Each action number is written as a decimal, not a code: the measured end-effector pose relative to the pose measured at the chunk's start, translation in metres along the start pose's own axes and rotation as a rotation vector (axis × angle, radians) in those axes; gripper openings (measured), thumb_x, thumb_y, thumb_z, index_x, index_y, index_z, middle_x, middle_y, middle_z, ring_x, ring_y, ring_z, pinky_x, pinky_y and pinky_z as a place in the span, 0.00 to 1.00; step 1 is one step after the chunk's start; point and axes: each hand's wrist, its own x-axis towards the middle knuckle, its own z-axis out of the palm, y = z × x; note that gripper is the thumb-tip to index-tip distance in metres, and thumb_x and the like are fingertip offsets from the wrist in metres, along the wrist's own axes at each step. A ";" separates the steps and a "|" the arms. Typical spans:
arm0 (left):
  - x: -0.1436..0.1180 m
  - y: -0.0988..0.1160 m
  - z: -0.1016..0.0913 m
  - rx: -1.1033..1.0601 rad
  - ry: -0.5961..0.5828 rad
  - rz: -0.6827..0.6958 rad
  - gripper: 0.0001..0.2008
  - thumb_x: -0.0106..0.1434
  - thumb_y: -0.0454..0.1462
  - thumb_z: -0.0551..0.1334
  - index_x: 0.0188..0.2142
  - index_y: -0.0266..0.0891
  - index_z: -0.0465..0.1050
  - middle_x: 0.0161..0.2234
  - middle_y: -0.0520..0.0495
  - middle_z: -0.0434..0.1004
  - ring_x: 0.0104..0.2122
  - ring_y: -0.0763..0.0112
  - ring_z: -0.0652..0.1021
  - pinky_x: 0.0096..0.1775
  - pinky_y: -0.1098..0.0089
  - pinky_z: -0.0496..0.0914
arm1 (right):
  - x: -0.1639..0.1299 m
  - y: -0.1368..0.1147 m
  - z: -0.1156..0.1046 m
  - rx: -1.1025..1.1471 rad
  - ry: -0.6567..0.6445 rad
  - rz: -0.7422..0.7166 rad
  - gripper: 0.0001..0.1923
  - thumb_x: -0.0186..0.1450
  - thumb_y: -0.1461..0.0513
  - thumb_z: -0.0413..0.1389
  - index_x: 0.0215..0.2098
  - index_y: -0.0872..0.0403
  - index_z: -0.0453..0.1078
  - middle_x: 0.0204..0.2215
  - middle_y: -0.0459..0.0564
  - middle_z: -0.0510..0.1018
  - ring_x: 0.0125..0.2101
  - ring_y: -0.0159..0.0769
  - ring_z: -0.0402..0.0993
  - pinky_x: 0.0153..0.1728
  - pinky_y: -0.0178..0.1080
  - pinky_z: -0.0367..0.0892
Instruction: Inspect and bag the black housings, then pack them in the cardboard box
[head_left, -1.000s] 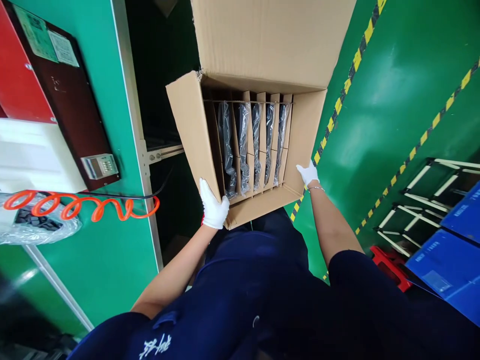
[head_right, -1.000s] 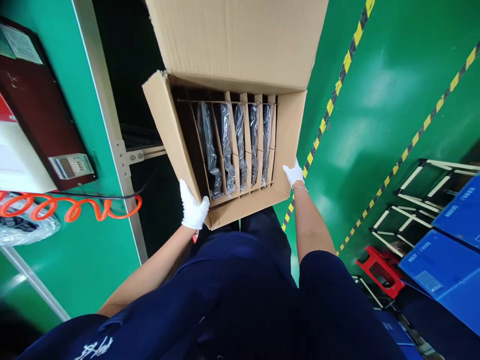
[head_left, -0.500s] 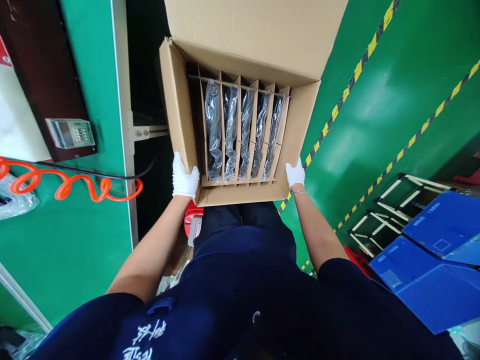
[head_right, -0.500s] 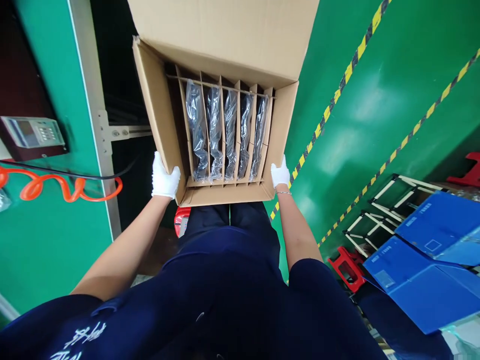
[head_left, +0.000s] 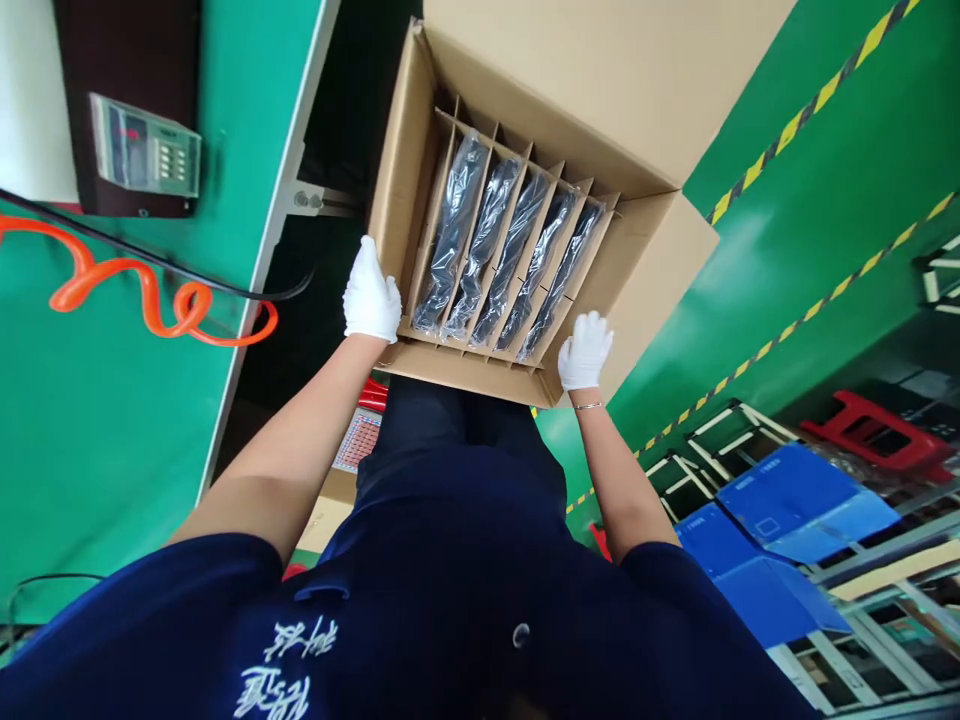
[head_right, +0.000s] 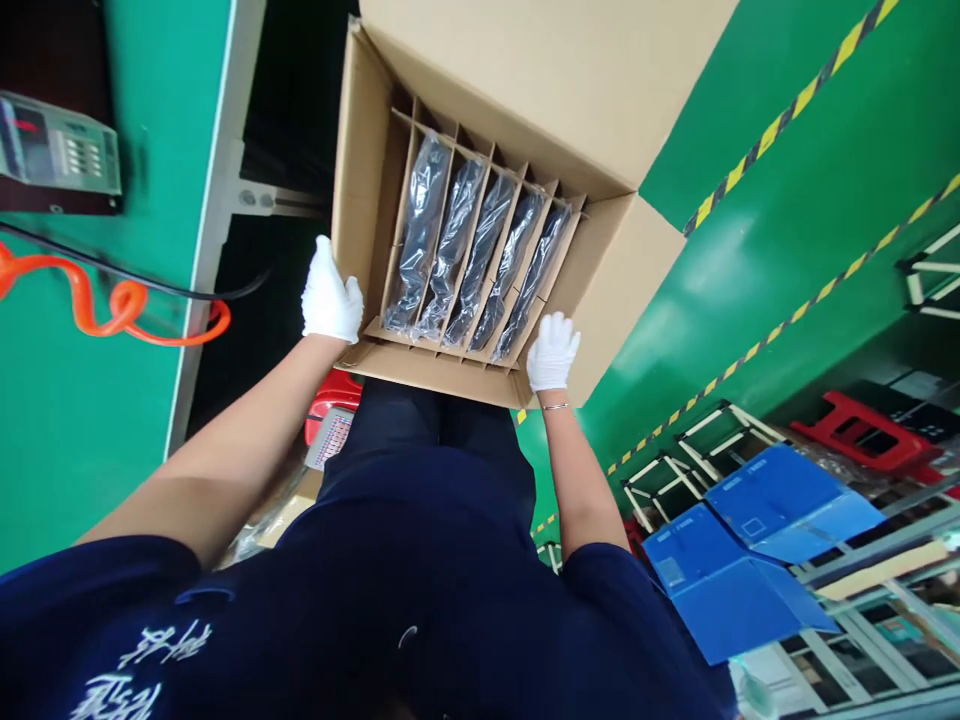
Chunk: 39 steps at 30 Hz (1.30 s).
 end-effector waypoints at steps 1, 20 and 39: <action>0.000 0.001 0.000 0.001 -0.007 -0.009 0.38 0.69 0.42 0.55 0.74 0.34 0.48 0.73 0.37 0.55 0.71 0.51 0.60 0.71 0.53 0.56 | 0.000 -0.002 -0.007 -0.097 -0.117 -0.159 0.30 0.72 0.66 0.41 0.71 0.58 0.59 0.71 0.63 0.60 0.72 0.51 0.50 0.70 0.65 0.45; 0.012 -0.012 0.003 -0.081 -0.036 0.051 0.33 0.70 0.41 0.52 0.73 0.37 0.54 0.72 0.48 0.58 0.69 0.59 0.63 0.71 0.57 0.58 | 0.028 -0.054 -0.039 -0.694 -0.752 -0.548 0.28 0.73 0.71 0.36 0.67 0.59 0.62 0.61 0.69 0.69 0.51 0.45 0.77 0.47 0.45 0.69; 0.012 -0.002 -0.019 -0.112 -0.201 0.056 0.33 0.70 0.36 0.45 0.73 0.31 0.50 0.74 0.45 0.53 0.71 0.59 0.58 0.70 0.56 0.57 | 0.027 -0.064 -0.055 -0.854 -0.835 -0.521 0.29 0.73 0.67 0.36 0.68 0.53 0.63 0.68 0.68 0.62 0.54 0.47 0.75 0.48 0.47 0.71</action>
